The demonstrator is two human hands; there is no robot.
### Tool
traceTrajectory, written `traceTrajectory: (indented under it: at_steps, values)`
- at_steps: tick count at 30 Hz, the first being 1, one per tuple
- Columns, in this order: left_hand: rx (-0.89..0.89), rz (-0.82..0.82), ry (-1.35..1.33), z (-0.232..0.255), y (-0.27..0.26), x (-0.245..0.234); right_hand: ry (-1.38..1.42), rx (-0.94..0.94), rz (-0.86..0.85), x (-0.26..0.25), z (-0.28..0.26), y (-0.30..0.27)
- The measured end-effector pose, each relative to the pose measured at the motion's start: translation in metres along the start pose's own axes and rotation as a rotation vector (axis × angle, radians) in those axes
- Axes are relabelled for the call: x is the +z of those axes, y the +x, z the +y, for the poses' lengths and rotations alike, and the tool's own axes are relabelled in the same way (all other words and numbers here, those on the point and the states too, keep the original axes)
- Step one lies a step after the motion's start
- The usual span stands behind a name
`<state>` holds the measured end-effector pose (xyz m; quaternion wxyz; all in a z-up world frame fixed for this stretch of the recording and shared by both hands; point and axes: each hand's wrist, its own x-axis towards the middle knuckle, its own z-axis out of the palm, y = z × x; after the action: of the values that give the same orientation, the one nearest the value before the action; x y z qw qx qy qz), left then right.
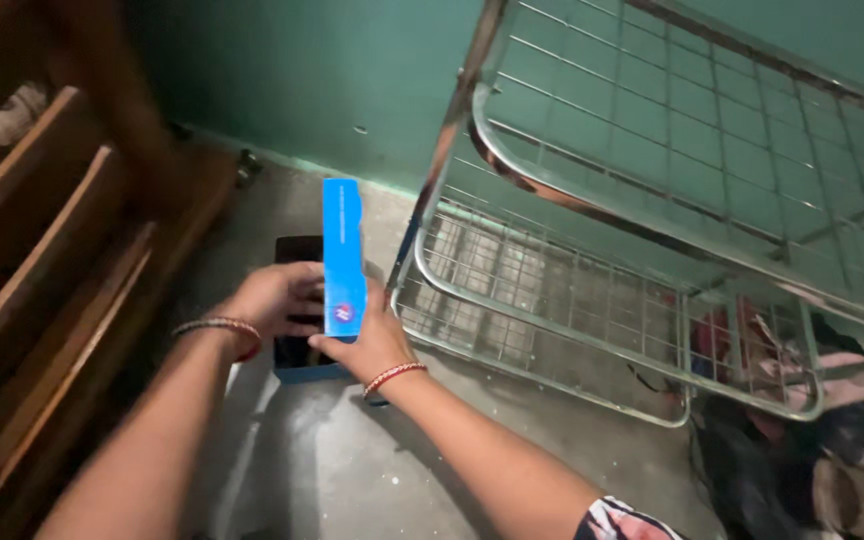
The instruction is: The person organizes a pile of shoes on the floor by picking them up and placing them onto a metal wire rack. They handle various types of footwear, including sandals, sneakers, and boots, arranging them on the lower shelves of the rack.
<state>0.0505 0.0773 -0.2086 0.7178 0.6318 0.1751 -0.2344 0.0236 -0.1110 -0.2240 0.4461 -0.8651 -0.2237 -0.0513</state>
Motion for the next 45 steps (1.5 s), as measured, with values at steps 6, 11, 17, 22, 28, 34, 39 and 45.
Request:
traceTrajectory:
  at_steps: [6, 11, 17, 22, 28, 34, 39, 45]
  values:
    - [0.335, 0.549, 0.637, -0.084, 0.036, -0.026, -0.157, 0.321, -0.178, 0.0, -0.008, 0.013]
    - [-0.028, 0.559, 0.842, -0.124, 0.049, -0.032, -0.174, 0.226, -0.169, 0.003, -0.002, 0.009]
    - [-0.305, 0.098, 0.205, -0.16, 0.059, -0.035, -0.371, -0.021, -0.571, 0.021, 0.038, -0.013]
    - [-0.112, 0.475, -0.082, -0.159, 0.068, -0.055, -0.35, 0.236, -0.309, 0.033, 0.059, -0.024]
    - [-0.242, 0.428, 0.037, -0.156, 0.064, -0.027, -0.281, 0.389, -0.307, 0.026, 0.1, -0.005]
    - [-0.316, 0.265, -0.409, -0.15, 0.03, 0.002, 0.012, 0.745, -0.466, 0.022, 0.127, -0.011]
    - [-0.218, 0.236, -0.431, -0.123, 0.002, -0.001, 0.355, 0.766, -0.273, 0.032, 0.114, -0.022]
    - [-0.325, 0.396, -0.383, -0.08, -0.042, 0.012, 0.489, 1.006, -0.268, 0.01, 0.05, -0.011]
